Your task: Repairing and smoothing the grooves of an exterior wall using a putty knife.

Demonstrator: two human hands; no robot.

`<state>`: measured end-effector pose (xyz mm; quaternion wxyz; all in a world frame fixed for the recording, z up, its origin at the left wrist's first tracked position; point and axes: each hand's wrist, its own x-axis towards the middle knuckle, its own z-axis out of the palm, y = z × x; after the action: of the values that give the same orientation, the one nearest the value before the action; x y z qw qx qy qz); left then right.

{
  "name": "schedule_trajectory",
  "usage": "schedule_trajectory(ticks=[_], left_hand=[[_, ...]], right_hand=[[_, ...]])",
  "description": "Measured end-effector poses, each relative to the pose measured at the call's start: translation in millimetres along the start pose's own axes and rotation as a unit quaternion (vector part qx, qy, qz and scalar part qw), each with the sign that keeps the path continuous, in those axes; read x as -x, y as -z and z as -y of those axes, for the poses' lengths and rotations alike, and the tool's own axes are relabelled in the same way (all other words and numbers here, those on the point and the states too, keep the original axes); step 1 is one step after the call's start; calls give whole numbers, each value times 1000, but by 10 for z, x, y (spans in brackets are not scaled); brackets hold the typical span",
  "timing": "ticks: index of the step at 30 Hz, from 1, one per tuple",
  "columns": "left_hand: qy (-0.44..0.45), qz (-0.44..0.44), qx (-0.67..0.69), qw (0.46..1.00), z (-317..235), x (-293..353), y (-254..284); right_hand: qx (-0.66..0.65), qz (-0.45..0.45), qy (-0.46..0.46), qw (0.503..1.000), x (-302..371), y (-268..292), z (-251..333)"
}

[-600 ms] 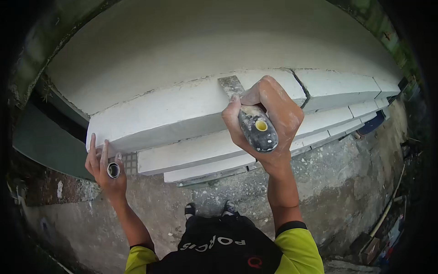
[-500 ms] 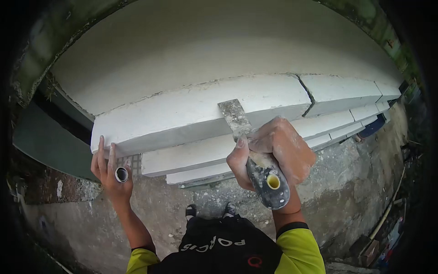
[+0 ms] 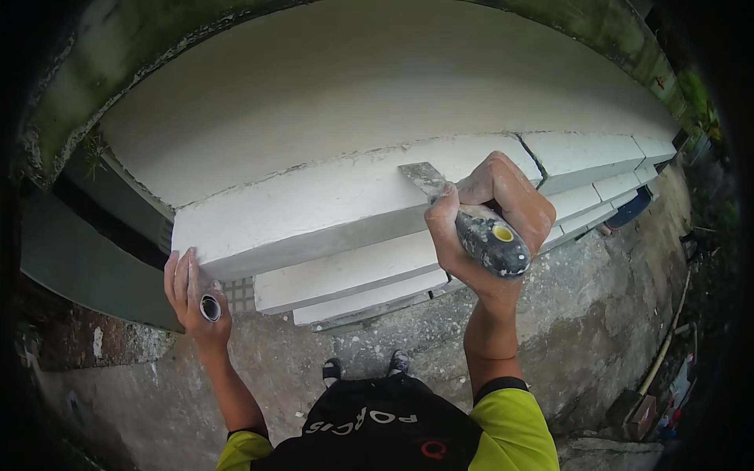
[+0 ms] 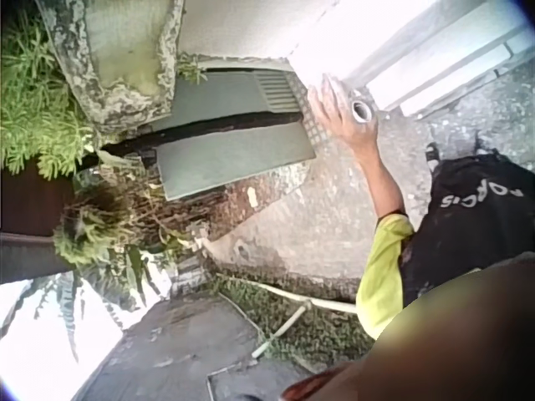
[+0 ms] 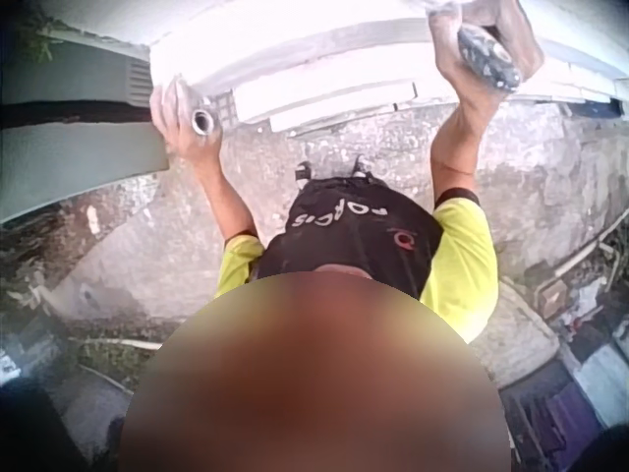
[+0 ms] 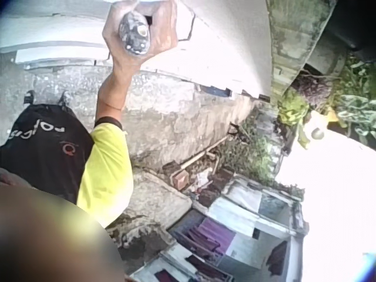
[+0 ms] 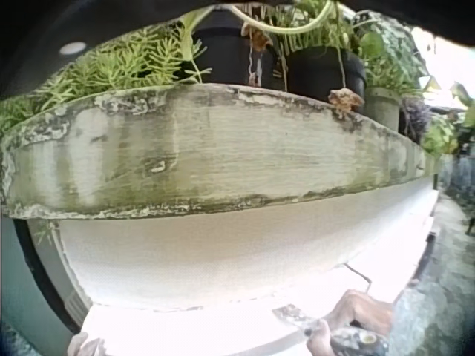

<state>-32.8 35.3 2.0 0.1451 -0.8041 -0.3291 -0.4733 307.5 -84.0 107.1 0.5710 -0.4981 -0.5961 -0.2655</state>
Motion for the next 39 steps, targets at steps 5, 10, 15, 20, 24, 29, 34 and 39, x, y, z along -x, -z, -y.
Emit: schedule_trajectory(ticks=[5,10,15,20,24,29,34,39], left_hand=[[-6,-7,19,1000,25,16,-21],[-11,-18,41,999,90,76,-78],[-12,-23,36,999,98,73,-105],[-24,-30,64,997,239,50,39],[156,-79,319,932,414,-40,94],[149,-87,265,949,343,-57,43],[210,-77,308,925,378,34,61],[217,-14,350,911,567,157,152]], right_hand=[[48,-8,-22,999,36,-144,-51],[20,-24,13,999,168,-101,259],[16,11,-13,1000,101,-427,265],[-20,15,9,1000,171,-402,648],[-40,18,-13,999,248,-498,996],[-107,61,8,992,289,-903,1384],[-160,60,12,985,365,-1101,1561],[-188,7,-24,982,286,-1164,1444]])
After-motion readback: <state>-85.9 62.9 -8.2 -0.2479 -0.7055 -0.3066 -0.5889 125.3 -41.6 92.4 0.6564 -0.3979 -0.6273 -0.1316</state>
